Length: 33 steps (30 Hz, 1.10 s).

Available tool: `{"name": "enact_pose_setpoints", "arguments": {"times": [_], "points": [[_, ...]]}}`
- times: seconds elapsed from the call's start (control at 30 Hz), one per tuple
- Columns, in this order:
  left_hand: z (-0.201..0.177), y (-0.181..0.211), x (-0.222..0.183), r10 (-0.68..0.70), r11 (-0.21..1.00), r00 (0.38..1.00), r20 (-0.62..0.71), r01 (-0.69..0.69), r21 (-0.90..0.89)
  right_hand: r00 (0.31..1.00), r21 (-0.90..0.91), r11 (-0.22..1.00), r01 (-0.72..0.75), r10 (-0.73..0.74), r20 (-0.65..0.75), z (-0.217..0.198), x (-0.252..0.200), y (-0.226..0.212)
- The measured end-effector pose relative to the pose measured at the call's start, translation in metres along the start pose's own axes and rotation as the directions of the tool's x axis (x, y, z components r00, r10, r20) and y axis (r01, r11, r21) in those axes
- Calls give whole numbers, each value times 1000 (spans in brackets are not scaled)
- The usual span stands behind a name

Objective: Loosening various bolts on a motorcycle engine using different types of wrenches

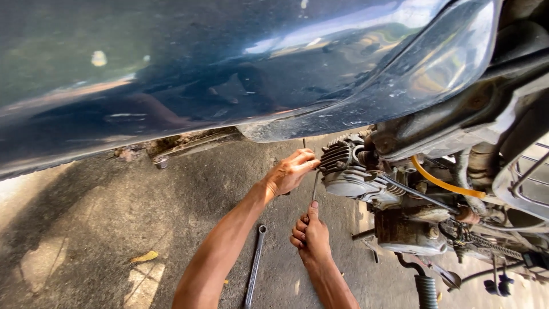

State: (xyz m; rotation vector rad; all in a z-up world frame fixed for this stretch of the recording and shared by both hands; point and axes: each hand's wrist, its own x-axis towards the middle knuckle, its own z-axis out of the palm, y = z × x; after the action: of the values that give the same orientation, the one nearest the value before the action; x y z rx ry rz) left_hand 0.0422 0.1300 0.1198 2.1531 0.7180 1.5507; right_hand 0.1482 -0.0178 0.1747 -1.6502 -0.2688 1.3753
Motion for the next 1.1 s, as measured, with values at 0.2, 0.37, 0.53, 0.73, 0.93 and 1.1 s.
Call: {"name": "enact_pose_setpoints", "arguments": {"times": [0.2,0.37,0.53,0.73,0.93,1.1], "points": [[14,-9,3,14,999,1000,-1,-14,40,998,69,995,-67,68,-3,2,-7,-16],[15,-13,1,12,1000,1000,-23,-12,22,986,155,975,-162,153,68,10,-12,-31],[17,-16,-3,5,999,1000,8,-6,53,943,354,900,-254,150,297,23,-35,-70],[-4,4,-6,-12,998,1000,-2,12,55,890,395,872,-289,93,446,18,-56,-56],[8,4,-8,-16,999,1000,-21,17,29,833,366,921,-133,-96,546,-2,-44,-42],[9,5,-5,-20,999,999,-36,21,29,790,356,912,-204,-61,610,-7,-33,-56]]}}
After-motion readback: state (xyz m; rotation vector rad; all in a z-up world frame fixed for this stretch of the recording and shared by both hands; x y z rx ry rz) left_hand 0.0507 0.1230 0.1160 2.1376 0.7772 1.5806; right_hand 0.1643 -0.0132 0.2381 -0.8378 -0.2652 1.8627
